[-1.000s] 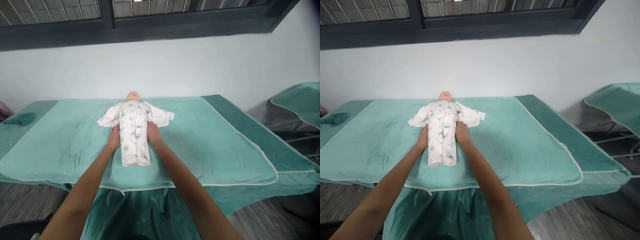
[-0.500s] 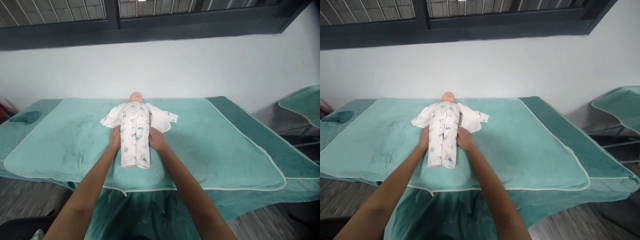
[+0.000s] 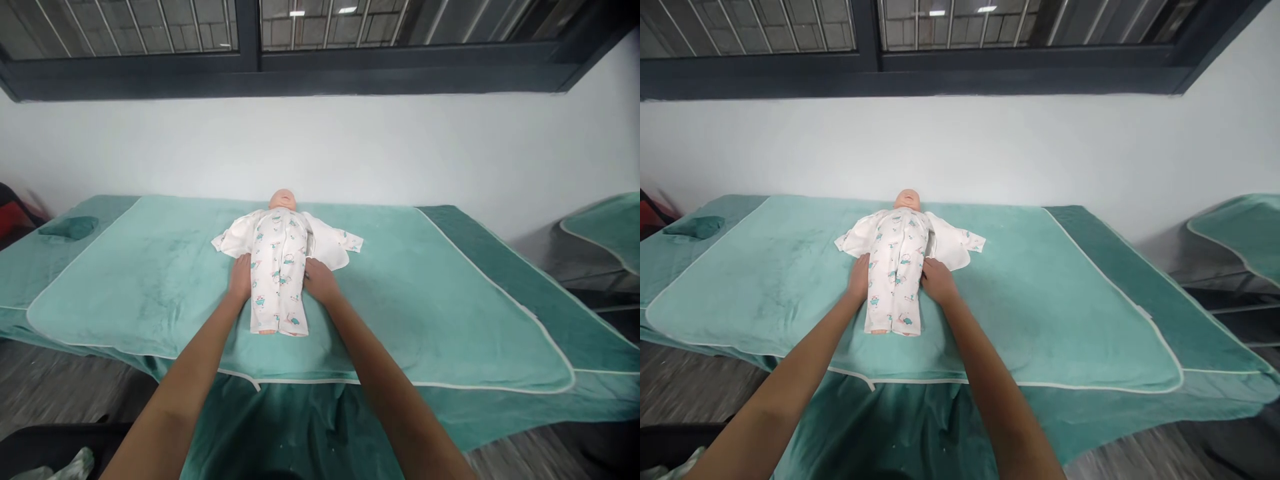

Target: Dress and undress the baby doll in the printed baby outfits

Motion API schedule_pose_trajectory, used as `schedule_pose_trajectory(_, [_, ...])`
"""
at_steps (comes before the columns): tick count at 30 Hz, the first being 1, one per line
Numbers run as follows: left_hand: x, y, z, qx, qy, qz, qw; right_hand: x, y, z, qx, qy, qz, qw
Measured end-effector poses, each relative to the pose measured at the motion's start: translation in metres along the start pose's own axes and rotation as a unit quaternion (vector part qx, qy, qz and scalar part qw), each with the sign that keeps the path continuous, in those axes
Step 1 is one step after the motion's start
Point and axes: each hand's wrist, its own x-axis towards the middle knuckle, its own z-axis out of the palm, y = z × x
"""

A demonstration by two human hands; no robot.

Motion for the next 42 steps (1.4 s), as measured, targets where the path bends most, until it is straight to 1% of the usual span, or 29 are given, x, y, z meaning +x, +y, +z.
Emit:
schedule_pose_trajectory(3, [-0.008,0.001,-0.008,0.016,-0.013,0.022,1.000,-0.002,0.000,-0.001,-0.014,0.002,0.018,1.000])
schedule_pose_trajectory(8, [-0.026,0.000,-0.021,0.026,-0.049,0.082,0.995,-0.006,0.003,-0.002,-0.025,0.015,0.046,0.999])
schedule_pose_trajectory(12, [-0.029,-0.003,-0.021,0.011,-0.064,0.110,0.992,-0.007,0.002,-0.001,-0.029,0.035,0.081,0.996])
schedule_pose_trajectory(14, [-0.028,-0.006,-0.018,-0.017,-0.053,0.102,0.993,-0.008,0.003,0.000,-0.001,0.069,0.116,0.991])
schedule_pose_trajectory(15, [-0.027,-0.007,-0.017,-0.030,-0.045,0.094,0.994,-0.009,0.004,-0.001,0.027,0.100,0.147,0.984])
schedule_pose_trajectory(16, [-0.026,-0.009,-0.015,-0.038,-0.035,0.084,0.995,-0.010,0.007,-0.002,0.057,0.138,0.187,0.971])
schedule_pose_trajectory(17, [-0.025,-0.010,-0.014,-0.040,-0.025,0.071,0.996,-0.012,0.010,-0.004,0.083,0.179,0.232,0.952])
schedule_pose_trajectory(19, [-0.024,-0.012,-0.013,-0.031,-0.007,0.041,0.999,-0.015,0.020,-0.009,0.103,0.254,0.318,0.907])
schedule_pose_trajectory(20, [-0.024,-0.012,-0.012,-0.027,0.001,0.024,0.999,-0.017,0.025,-0.012,0.096,0.283,0.354,0.886])
schedule_pose_trajectory(21, [-0.024,-0.012,-0.012,-0.023,0.007,0.007,1.000,-0.018,0.029,-0.014,0.081,0.299,0.383,0.870])
schedule_pose_trajectory(23, [-0.023,-0.012,-0.011,-0.020,0.015,-0.018,1.000,-0.017,0.034,-0.018,0.043,0.287,0.427,0.857])
schedule_pose_trajectory(26, [-0.022,-0.011,-0.010,-0.018,0.012,-0.035,0.999,-0.014,0.035,-0.021,0.003,0.212,0.466,0.859])
schedule_pose_trajectory(28, [-0.021,-0.010,-0.010,-0.019,0.004,-0.041,0.999,-0.010,0.038,-0.024,0.011,0.169,0.478,0.862])
schedule_pose_trajectory(30, [-0.021,-0.010,-0.010,-0.021,-0.001,-0.048,0.999,-0.007,0.047,-0.030,0.062,0.125,0.469,0.872])
schedule_pose_trajectory(32, [-0.021,-0.009,-0.009,-0.025,-0.002,-0.058,0.998,-0.002,0.057,-0.039,0.126,0.087,0.436,0.887])
schedule_pose_trajectory(33, [-0.021,-0.009,-0.009,-0.028,-0.002,-0.063,0.998,0.002,0.060,-0.044,0.154,0.080,0.416,0.893])
schedule_pose_trajectory(34, [-0.021,-0.009,-0.009,-0.031,-0.002,-0.068,0.997,0.008,0.060,-0.050,0.180,0.087,0.396,0.896])
schedule_pose_trajectory(35, [-0.021,-0.009,-0.009,-0.033,-0.002,-0.073,0.997,0.016,0.057,-0.056,0.206,0.108,0.376,0.897])
schedule_pose_trajectory(36, [-0.021,-0.009,-0.009,-0.035,-0.004,-0.077,0.996,0.024,0.049,-0.063,0.233,0.135,0.353,0.896])
schedule_pose_trajectory(38, [-0.020,-0.008,-0.009,-0.037,-0.008,-0.082,0.996,0.041,0.023,-0.079,0.297,0.171,0.274,0.899])
schedule_pose_trajectory(39, [-0.020,-0.008,-0.010,-0.037,-0.010,-0.083,0.996,0.048,0.007,-0.087,0.318,0.156,0.219,0.909])
schedule_pose_trajectory(40, [-0.020,-0.008,-0.010,-0.037,-0.012,-0.084,0.996,0.053,-0.009,-0.095,0.326,0.117,0.156,0.925])
schedule_pose_trajectory(42, [-0.020,-0.007,-0.011,-0.036,-0.016,-0.084,0.996,0.056,-0.038,-0.109,0.284,0.011,0.043,0.958])
